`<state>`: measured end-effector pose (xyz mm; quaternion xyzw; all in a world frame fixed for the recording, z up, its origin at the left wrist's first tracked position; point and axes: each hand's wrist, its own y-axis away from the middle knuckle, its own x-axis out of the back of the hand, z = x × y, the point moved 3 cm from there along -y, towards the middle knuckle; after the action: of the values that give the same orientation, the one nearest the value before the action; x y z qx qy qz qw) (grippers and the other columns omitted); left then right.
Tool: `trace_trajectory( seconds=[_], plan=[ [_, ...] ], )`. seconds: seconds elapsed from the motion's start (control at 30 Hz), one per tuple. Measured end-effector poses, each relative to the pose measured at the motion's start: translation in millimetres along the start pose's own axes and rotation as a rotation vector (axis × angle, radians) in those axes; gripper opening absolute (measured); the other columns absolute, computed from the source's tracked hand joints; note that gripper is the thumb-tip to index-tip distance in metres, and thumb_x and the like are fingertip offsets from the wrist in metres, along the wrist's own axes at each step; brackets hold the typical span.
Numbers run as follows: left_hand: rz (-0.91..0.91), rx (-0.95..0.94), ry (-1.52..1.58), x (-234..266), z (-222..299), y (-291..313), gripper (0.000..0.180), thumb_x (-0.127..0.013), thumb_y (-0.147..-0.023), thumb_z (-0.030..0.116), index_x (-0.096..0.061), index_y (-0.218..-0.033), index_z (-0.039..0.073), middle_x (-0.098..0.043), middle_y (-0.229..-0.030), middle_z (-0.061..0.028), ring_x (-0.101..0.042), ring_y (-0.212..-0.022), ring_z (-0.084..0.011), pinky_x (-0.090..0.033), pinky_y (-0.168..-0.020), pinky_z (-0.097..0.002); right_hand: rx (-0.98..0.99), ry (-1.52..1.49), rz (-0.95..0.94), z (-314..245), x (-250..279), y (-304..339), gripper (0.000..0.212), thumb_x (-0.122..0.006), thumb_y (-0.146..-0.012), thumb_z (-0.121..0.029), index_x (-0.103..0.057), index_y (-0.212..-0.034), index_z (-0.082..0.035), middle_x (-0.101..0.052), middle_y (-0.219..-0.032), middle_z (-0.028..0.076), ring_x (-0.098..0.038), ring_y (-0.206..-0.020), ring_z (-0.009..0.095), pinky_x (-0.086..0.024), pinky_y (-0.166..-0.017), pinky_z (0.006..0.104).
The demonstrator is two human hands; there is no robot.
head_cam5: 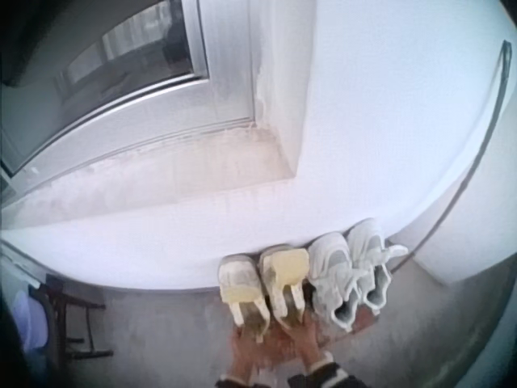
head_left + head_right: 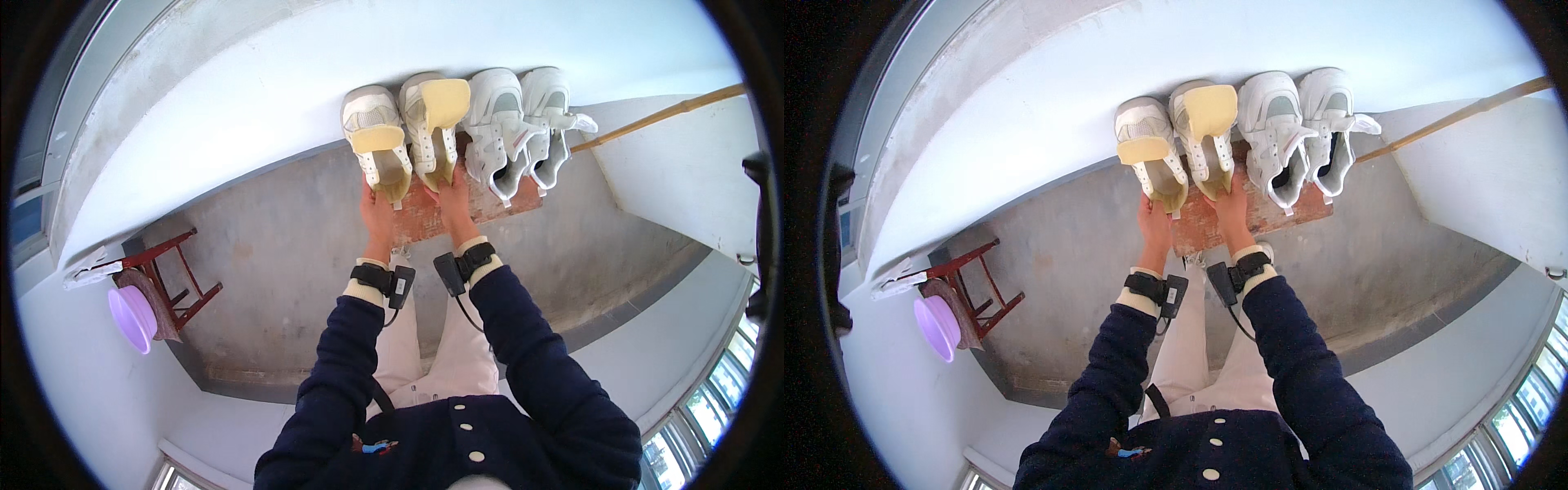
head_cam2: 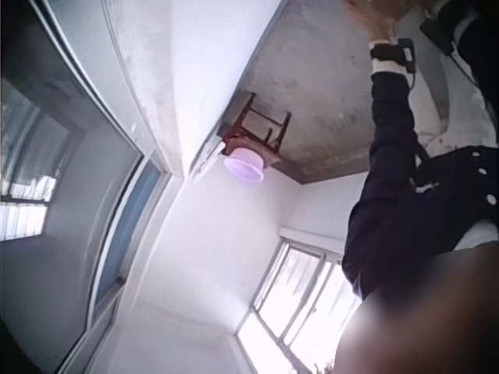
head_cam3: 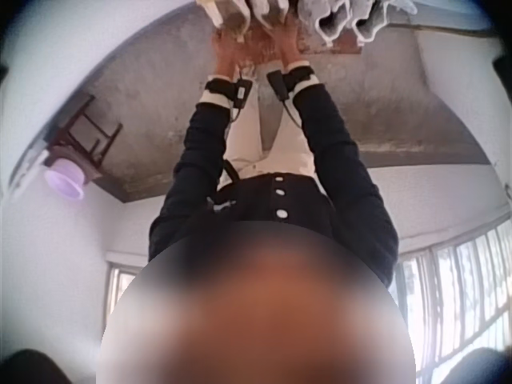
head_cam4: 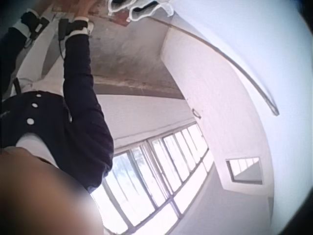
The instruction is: The person removes clothes from hangers, places them on a bed, and then folds a yellow cloth. They also move shoes on a balcony and handle a broom.
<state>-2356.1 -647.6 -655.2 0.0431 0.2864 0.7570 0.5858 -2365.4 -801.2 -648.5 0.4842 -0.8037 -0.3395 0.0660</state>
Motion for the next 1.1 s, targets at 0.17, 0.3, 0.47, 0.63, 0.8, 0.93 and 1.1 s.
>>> trace_trajectory(
  seconds=[0.17,0.3,0.47,0.63,0.8,0.93,1.1],
  plan=[
    [-0.090,0.086,0.199,-4.0,11.4,3.5,0.058,-0.036,-0.082,-0.007,-0.026,-0.138,0.008,-0.049,-0.123,-0.0072,-0.053,-0.105,-0.0170,-0.046,-0.081,-0.0249,0.020,0.068,-0.006,0.3,-1.1,-2.1,0.044,-0.039,-0.088,0.000,-0.033,-0.129,-0.012,-0.046,-0.121,0.008,-0.053,-0.103,0.021,-0.052,-0.079,0.0319],
    [-0.059,0.258,0.102,-3.3,16.6,9.5,0.064,-0.040,-0.081,-0.004,-0.022,-0.140,0.014,-0.051,-0.118,-0.0059,-0.056,-0.095,-0.0151,-0.047,-0.074,-0.0238,-0.001,0.075,-0.010,-3.9,-0.2,2.6,0.048,-0.044,-0.088,-0.005,-0.028,-0.132,-0.013,-0.046,-0.120,0.008,-0.054,-0.099,0.020,-0.052,-0.075,0.0322],
    [-0.097,0.278,-0.089,-3.7,25.2,16.8,0.061,-0.050,-0.082,0.011,-0.023,-0.137,0.016,-0.051,-0.117,-0.0026,-0.054,-0.094,-0.0139,-0.043,-0.078,-0.0278,-0.052,0.103,0.039,-6.1,9.2,12.1,0.060,-0.051,-0.086,-0.014,-0.019,-0.136,-0.009,-0.046,-0.118,0.009,-0.052,-0.097,0.020,-0.049,-0.072,0.0331],
    [-0.009,0.269,-0.074,8.6,20.0,24.2,0.062,-0.053,-0.083,0.014,-0.023,-0.137,0.015,-0.050,-0.113,-0.0032,-0.052,-0.091,-0.0136,-0.043,-0.078,-0.0290,-0.090,0.130,0.029,-4.3,27.0,33.5,0.056,-0.051,-0.088,-0.020,-0.023,-0.134,-0.008,-0.050,-0.105,0.009,-0.055,-0.083,0.017,-0.048,-0.073,0.0314],
    [0.157,0.029,-0.267,25.0,38.0,43.6,0.049,-0.051,-0.082,0.007,-0.037,-0.129,0.007,-0.049,-0.103,-0.0065,-0.048,-0.090,-0.0128,-0.043,-0.074,-0.0267,-0.055,0.108,-0.061,-42.6,54.5,74.1,0.039,-0.048,-0.091,-0.024,-0.040,-0.123,-0.003,-0.055,-0.098,0.007,-0.057,-0.083,0.015,-0.048,-0.075,0.0290],
    [0.233,-0.256,-0.422,-22.2,78.9,77.4,0.038,-0.049,-0.081,0.005,-0.046,-0.119,0.002,-0.051,-0.095,-0.0042,-0.048,-0.088,-0.0123,-0.042,-0.075,-0.0254,0.006,0.060,-0.036,-107.0,99.4,114.3,0.030,-0.047,-0.092,-0.025,-0.050,-0.114,-0.005,-0.058,-0.096,0.006,-0.057,-0.083,0.013,-0.047,-0.076,0.0268],
    [-0.198,-0.417,-0.331,-176.4,121.4,130.9,0.029,-0.049,-0.083,0.006,-0.053,-0.111,-0.001,-0.054,-0.098,-0.0057,-0.051,-0.088,-0.0135,-0.042,-0.079,-0.0254,0.197,0.034,0.075,-199.8,165.0,145.8,0.028,-0.046,-0.092,-0.026,-0.054,-0.109,-0.006,-0.060,-0.094,0.005,-0.057,-0.082,0.011,-0.046,-0.074,0.0256]
  ],
)
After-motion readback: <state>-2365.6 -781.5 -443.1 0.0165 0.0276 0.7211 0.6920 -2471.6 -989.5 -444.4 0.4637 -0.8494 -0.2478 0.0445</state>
